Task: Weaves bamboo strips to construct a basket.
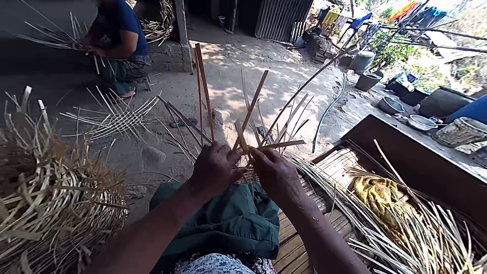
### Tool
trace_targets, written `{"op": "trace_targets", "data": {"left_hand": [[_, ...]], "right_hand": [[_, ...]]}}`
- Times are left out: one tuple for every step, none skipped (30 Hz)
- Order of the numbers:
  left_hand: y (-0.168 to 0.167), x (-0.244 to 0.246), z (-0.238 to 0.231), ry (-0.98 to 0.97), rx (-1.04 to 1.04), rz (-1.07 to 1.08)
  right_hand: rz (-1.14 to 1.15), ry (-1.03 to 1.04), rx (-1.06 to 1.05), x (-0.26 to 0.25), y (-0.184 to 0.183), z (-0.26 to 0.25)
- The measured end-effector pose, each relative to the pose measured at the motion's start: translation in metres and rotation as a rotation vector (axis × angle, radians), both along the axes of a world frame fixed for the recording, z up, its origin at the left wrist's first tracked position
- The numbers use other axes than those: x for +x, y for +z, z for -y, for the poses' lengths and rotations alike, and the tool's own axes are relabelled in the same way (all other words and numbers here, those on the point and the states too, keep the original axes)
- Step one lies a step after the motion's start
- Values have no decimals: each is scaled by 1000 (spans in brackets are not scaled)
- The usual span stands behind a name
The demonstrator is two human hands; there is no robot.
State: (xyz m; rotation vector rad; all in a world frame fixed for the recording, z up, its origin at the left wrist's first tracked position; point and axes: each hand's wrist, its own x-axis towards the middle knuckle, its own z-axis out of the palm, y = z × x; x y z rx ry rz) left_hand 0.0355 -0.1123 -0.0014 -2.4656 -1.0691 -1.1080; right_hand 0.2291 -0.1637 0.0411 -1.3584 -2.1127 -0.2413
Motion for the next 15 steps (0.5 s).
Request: {"op": "trace_targets", "data": {"left_hand": [[1,-1,1,-11,-30,6],[4,-2,3,-34,-86,39],[9,-4,3,-73,-177,98],[15,-8,3,-118,-305,181],[22,-13,3,-154,-454,268],[29,-19,1,-180,-616,340],[34,-24,-3,-206,-756,396],[37,-29,-6,-227,-856,429],[38,-31,-9,-250,-926,465],[38,-31,-10,-285,-985,517],[38,-30,-10,-344,-1036,581],[35,-30,-11,-414,-1070,658],[31,-30,-12,-477,-1081,720],[26,-31,-13,-535,-1078,772],[21,-31,-14,-593,-1067,821]], "right_hand": [[76,-67,13,-1,0,-1],[130,-103,-4,0,0,-1],[157,-99,-39,3,0,-2],[163,-68,-91,6,1,-3],[141,-15,-155,9,3,-2],[107,40,-215,11,5,-2],[75,86,-259,12,7,-1],[56,118,-284,12,7,-1],[48,127,-287,10,6,-1],[42,118,-276,8,4,-2],[37,96,-277,6,4,-3],[29,74,-293,4,6,-4],[17,57,-315,3,9,-5],[11,38,-348,2,12,-6],[12,11,-391,1,15,-6]]}}
